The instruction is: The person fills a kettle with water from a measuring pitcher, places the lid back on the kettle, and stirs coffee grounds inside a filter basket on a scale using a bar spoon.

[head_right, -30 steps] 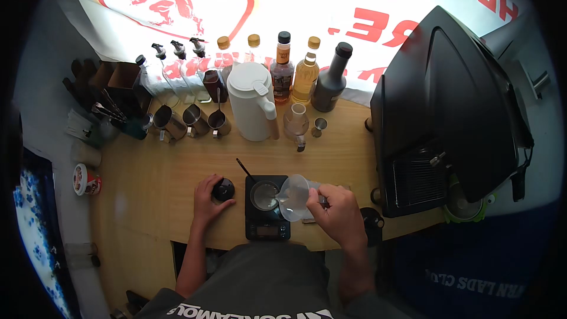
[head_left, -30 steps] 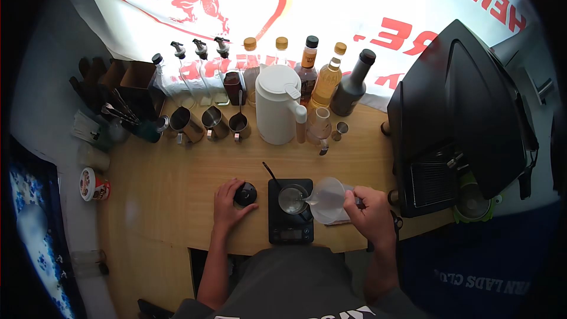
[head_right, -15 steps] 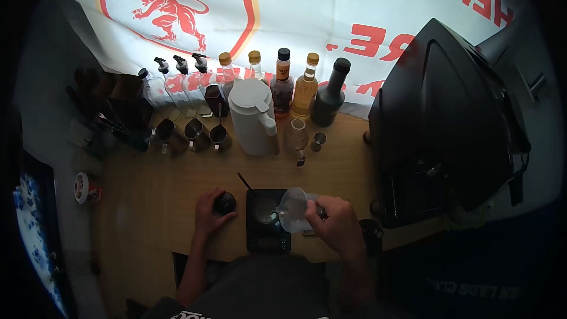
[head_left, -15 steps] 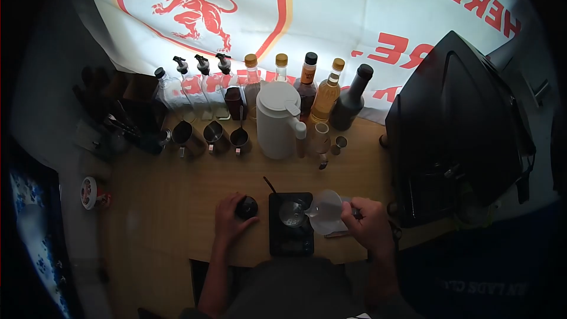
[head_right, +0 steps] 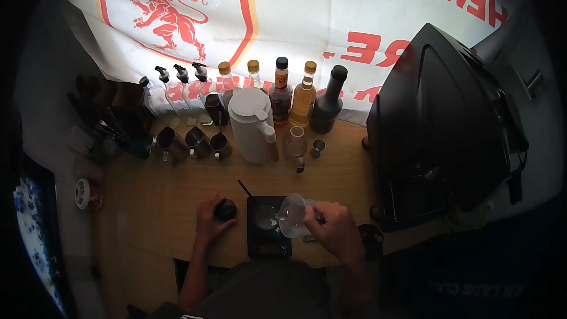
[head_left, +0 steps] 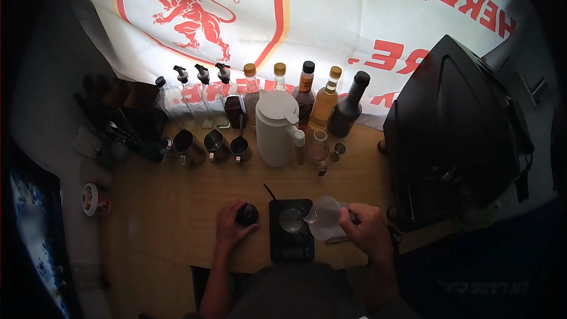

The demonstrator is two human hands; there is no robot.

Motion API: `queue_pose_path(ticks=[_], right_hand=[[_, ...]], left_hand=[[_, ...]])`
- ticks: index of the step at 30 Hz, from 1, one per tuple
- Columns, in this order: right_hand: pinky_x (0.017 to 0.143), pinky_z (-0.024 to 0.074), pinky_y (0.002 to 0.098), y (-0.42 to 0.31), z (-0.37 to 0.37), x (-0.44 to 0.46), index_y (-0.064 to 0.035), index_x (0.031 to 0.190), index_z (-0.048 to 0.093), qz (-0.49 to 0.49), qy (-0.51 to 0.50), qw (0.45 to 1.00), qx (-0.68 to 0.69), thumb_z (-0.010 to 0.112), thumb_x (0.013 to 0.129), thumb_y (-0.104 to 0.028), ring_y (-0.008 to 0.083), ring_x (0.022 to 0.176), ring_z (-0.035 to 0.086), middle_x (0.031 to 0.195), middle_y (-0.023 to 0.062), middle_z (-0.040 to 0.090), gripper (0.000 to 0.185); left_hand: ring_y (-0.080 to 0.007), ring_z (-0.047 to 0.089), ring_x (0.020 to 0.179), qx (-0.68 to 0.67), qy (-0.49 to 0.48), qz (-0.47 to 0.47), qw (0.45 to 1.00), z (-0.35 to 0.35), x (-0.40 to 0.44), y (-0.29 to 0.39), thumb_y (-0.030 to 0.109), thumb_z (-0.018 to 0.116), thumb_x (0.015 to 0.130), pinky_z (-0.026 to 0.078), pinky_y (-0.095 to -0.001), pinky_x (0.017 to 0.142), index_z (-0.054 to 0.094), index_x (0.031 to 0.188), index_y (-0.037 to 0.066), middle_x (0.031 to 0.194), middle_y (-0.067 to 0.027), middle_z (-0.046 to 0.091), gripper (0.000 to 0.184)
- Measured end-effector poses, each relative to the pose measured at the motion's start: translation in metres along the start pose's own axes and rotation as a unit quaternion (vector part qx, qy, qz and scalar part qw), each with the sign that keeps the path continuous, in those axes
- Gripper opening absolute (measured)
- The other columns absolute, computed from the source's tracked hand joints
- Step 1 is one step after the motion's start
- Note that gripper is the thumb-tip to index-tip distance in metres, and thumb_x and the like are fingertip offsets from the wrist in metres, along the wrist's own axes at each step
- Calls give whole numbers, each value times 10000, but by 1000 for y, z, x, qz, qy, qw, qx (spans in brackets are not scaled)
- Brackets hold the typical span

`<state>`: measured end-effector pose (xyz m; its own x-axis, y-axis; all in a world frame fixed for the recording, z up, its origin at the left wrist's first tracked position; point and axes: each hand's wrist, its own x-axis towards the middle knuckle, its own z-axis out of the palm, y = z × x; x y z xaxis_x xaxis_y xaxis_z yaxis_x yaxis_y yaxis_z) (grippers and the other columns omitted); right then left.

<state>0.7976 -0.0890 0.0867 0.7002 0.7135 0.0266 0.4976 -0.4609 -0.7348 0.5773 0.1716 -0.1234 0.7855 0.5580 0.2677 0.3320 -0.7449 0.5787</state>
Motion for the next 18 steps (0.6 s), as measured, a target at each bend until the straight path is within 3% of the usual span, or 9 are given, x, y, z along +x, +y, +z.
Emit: queue_pose_path(ticks=[18], right_hand=[[616, 475, 431, 5, 2, 0, 3, 725, 605, -6, 13, 1000, -9, 651, 922, -276, 340, 625, 587, 649, 158, 596, 344]], left_hand=[[-332, 539, 1282, 3, -4, -6, 1000, 4, -2, -5, 414, 933, 629, 380, -473, 1098, 596, 1306, 114, 1344, -135, 592, 814]])
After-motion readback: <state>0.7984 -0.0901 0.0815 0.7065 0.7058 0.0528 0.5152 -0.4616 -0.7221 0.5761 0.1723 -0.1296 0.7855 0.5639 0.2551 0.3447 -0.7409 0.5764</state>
